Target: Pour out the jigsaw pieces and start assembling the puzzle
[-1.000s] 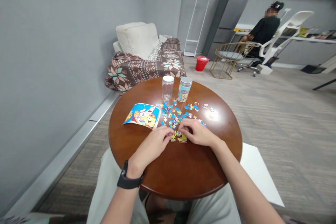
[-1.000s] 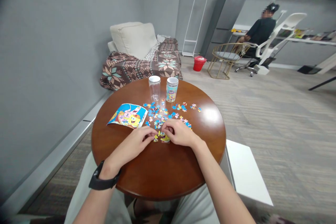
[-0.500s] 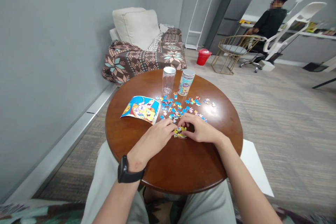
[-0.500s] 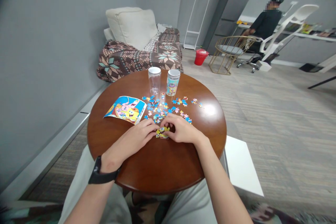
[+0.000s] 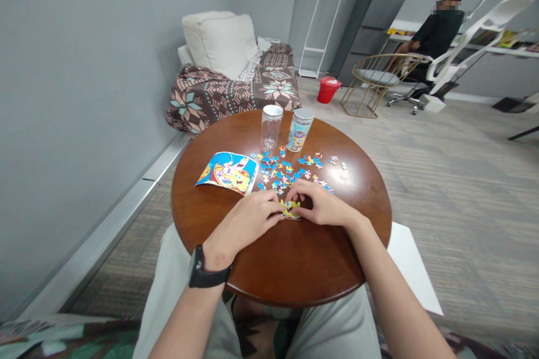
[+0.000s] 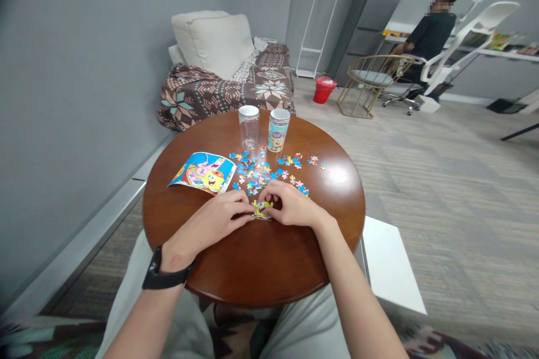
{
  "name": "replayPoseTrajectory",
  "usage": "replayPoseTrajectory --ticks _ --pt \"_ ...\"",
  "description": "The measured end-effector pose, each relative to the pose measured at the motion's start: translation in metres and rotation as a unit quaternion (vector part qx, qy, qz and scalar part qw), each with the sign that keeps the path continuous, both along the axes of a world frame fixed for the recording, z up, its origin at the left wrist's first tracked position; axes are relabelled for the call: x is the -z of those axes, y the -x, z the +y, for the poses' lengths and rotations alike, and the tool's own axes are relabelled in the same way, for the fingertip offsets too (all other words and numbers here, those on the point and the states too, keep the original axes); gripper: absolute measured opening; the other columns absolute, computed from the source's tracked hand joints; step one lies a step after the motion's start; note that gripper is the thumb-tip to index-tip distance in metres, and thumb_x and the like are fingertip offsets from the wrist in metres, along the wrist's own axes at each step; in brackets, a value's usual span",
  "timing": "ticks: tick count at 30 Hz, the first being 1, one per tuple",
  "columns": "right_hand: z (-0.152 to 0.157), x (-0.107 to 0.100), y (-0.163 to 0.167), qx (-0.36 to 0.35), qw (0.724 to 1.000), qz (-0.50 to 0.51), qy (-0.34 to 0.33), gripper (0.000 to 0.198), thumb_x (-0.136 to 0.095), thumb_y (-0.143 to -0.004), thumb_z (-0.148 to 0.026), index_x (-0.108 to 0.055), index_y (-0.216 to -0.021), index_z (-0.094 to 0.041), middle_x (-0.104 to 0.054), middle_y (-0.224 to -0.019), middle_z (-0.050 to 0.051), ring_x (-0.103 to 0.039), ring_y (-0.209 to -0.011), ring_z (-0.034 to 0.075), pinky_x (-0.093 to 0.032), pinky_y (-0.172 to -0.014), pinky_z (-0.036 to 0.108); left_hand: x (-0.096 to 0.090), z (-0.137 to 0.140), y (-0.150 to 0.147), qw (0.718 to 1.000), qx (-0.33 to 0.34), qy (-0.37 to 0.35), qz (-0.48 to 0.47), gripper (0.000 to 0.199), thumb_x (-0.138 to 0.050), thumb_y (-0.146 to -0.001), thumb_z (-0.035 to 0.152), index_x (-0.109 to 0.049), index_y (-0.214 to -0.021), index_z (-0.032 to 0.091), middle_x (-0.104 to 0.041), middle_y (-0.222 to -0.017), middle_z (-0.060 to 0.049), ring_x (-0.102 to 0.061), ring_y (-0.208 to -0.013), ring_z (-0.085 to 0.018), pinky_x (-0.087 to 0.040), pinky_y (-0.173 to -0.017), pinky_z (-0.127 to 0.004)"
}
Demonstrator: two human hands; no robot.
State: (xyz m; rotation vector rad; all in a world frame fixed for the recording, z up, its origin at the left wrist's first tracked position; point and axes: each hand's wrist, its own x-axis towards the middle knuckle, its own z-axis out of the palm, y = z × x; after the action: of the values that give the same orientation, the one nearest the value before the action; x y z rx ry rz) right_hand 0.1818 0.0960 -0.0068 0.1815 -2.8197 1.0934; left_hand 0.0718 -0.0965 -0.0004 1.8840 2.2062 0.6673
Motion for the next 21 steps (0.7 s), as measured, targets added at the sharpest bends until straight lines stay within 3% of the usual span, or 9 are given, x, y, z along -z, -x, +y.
replayPoseTrajectory --ticks 5,21 --pt "-0.0004 -0.0003 0.0004 0.002 1.000 -0.002 0.000 0.015 -0.065 -0.077 -0.012 -0.063 -0.091 -0.018 -0.056 -0.084 0.002 -0.050 -0.074 0.014 -0.044 -0.068 0.026 0.0022 -0.0008 0.0011 1.000 0.011 -0.002 0.014 0.018 -0.057 -0.092 0.021 -0.074 -0.086 0.021 -0.063 -0.087 -0.001 -0.059 -0.081 -0.013 -0.045 -0.074 -0.025" --pt "-0.0001 0.0005 0.0003 0.004 1.000 -0.011 0.003 0.015 -0.064 -0.076 -0.012 -0.063 -0.090 -0.018 -0.056 -0.084 0.002 -0.050 -0.073 0.014 -0.044 -0.067 0.027 -0.0023 0.0009 -0.0024 0.999 0.005 0.026 0.038 0.020 -0.053 -0.092 0.016 -0.072 -0.086 0.020 -0.061 -0.088 -0.002 -0.058 -0.079 -0.013 -0.045 -0.076 -0.027"
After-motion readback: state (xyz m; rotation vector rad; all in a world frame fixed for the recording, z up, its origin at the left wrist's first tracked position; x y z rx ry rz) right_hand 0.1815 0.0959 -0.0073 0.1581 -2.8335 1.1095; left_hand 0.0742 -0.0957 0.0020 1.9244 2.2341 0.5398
